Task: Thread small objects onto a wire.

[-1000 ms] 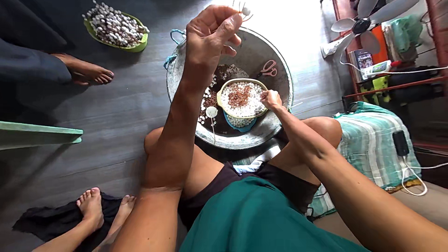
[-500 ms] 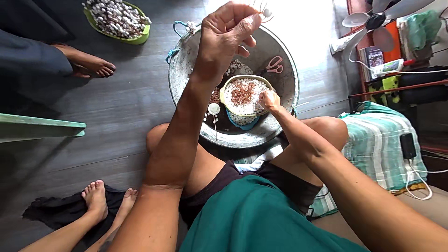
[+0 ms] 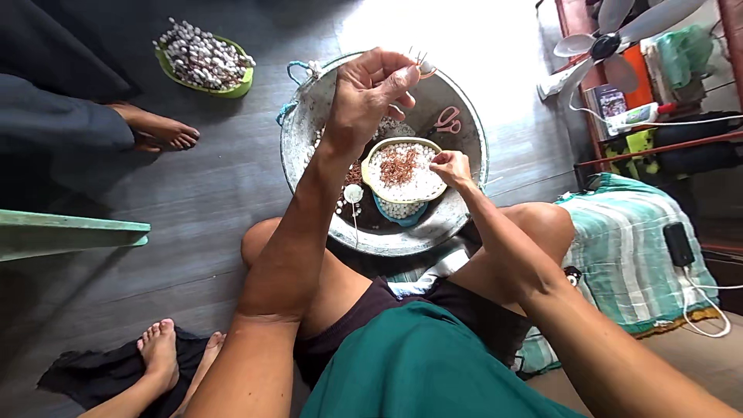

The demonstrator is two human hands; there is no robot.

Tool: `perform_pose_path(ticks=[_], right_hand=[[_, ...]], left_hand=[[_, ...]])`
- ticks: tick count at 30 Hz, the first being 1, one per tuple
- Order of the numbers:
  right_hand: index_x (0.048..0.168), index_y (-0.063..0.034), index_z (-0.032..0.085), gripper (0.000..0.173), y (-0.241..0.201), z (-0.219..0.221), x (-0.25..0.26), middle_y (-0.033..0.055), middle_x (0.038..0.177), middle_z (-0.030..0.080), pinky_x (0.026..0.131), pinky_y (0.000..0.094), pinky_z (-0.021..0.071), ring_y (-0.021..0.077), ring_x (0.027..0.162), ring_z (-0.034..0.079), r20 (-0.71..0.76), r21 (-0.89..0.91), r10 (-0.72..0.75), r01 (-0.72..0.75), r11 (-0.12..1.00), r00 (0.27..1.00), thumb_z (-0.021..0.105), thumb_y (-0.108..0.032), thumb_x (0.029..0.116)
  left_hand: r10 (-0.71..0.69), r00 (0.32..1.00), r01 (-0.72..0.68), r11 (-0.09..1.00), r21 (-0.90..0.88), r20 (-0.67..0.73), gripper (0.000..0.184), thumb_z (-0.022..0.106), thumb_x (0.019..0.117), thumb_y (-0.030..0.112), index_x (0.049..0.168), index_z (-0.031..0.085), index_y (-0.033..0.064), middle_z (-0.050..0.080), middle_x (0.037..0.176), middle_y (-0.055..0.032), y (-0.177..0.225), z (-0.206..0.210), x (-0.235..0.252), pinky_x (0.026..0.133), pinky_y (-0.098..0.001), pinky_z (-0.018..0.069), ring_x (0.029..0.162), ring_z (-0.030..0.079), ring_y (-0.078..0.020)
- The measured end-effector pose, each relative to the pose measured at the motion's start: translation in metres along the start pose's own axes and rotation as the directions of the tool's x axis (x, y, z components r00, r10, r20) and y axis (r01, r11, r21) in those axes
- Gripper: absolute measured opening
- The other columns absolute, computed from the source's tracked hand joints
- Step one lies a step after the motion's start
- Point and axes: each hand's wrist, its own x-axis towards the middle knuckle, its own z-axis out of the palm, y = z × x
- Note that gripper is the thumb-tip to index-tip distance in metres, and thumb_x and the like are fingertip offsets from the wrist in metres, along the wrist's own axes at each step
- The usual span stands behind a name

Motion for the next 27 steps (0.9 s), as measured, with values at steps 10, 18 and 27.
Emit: perform_pose_path(ticks=[10, 18, 27], right_hand=[[0.11, -0.0029, 0.069, 0.018, -0.102, -0.126, -0.006, 0.0123, 0.106, 0.073, 0.081, 0.0278, 0.0598, 0.0136, 0.086, 0.071, 0.036, 0.984, -0.216, 0.002, 0.175, 0.976, 0.054, -0.005, 0.1011], [0.123, -0.0084, 0.062, 0.027, -0.093, -0.112, -0.005, 0.0099, 0.108, 0.071, 0.081, 0.0267, 0.0579, 0.0132, 0.087, 0.068, 0.099, 0.994, -0.284, -0.11, -0.023, 0.954, 0.052, -0.006, 0.0979], [0.107, -0.0086, 0.077, 0.021, 0.0, -0.048, 0.037, 0.0068, 0.093, 0.075, 0.079, 0.0441, 0.0596, 0.0185, 0.083, 0.071, 0.186, 0.359, 0.09, -0.153, 0.92, 0.978, 0.074, -0.02, 0.0905]], left_hand=[[0.07, 0.99, -0.088, 0.986, 0.141, 0.123, 0.011, 0.068, 0.0981, 0.005, 0.107, 0.068, -0.0002, 0.074, 0.094, -0.0074, 0.002, 0.011, -0.014, 0.061, -0.0318, 0.0641, 0.071, 0.073, -0.0172], [0.085, 0.982, -0.124, 0.965, 0.232, 0.171, 0.01, 0.069, 0.0973, 0.006, 0.106, 0.069, 0.0017, 0.073, 0.094, -0.0036, 0.003, 0.01, -0.019, 0.065, -0.0293, 0.0632, 0.073, 0.072, -0.0135], [0.053, 0.977, -0.113, 0.949, 0.294, 0.205, 0.009, 0.07, 0.0966, 0.008, 0.104, 0.07, 0.0032, 0.074, 0.092, -0.001, -0.007, 0.011, -0.01, 0.064, -0.0281, 0.0629, 0.073, 0.072, -0.0114]])
